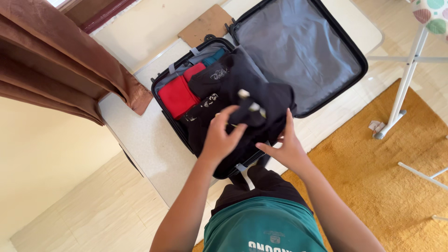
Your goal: The person unzips a purple suitcase on a table, unbuckles the internal straps, and removes black shirts one by one, placing them on a white folding chair.
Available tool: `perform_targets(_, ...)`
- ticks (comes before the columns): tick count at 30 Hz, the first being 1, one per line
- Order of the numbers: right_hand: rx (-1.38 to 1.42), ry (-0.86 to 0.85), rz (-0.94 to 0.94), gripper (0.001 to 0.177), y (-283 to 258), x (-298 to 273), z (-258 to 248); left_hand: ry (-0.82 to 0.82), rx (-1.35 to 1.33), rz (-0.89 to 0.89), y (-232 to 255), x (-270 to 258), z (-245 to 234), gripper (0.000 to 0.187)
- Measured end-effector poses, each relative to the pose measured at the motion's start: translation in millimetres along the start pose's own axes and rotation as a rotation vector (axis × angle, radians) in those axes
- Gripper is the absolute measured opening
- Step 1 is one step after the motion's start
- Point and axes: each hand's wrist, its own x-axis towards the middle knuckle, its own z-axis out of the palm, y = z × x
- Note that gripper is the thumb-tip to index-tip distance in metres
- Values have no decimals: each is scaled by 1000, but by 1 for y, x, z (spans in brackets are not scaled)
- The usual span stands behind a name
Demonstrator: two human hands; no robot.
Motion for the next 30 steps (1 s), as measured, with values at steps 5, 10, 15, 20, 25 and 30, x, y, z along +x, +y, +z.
perform_targets(5, 279, 172, 129, 102, 49, -3, 6, -114, 176, 328, 38, -16, 30, 41)
perform_targets(10, 154, 251, 110, 54, 64, -13, -26, -373, -122, 86, 38, -49, 59, 49)
perform_targets(15, 354, 229, 235, 39, 51, -35, -52, -273, -565, -45, -2, -76, 109, 40)
perform_targets(20, 290, 330, 165, 39, 36, -85, -104, -241, -871, -140, 20, -85, 158, 54)
perform_targets(25, 142, 507, 353, 27, 49, -153, -167, -414, -1006, -474, 62, -84, 222, 64)
perform_targets(30, -179, 749, 287, 20, 74, -225, -219, -712, -1062, -565, 99, -103, 298, 62)
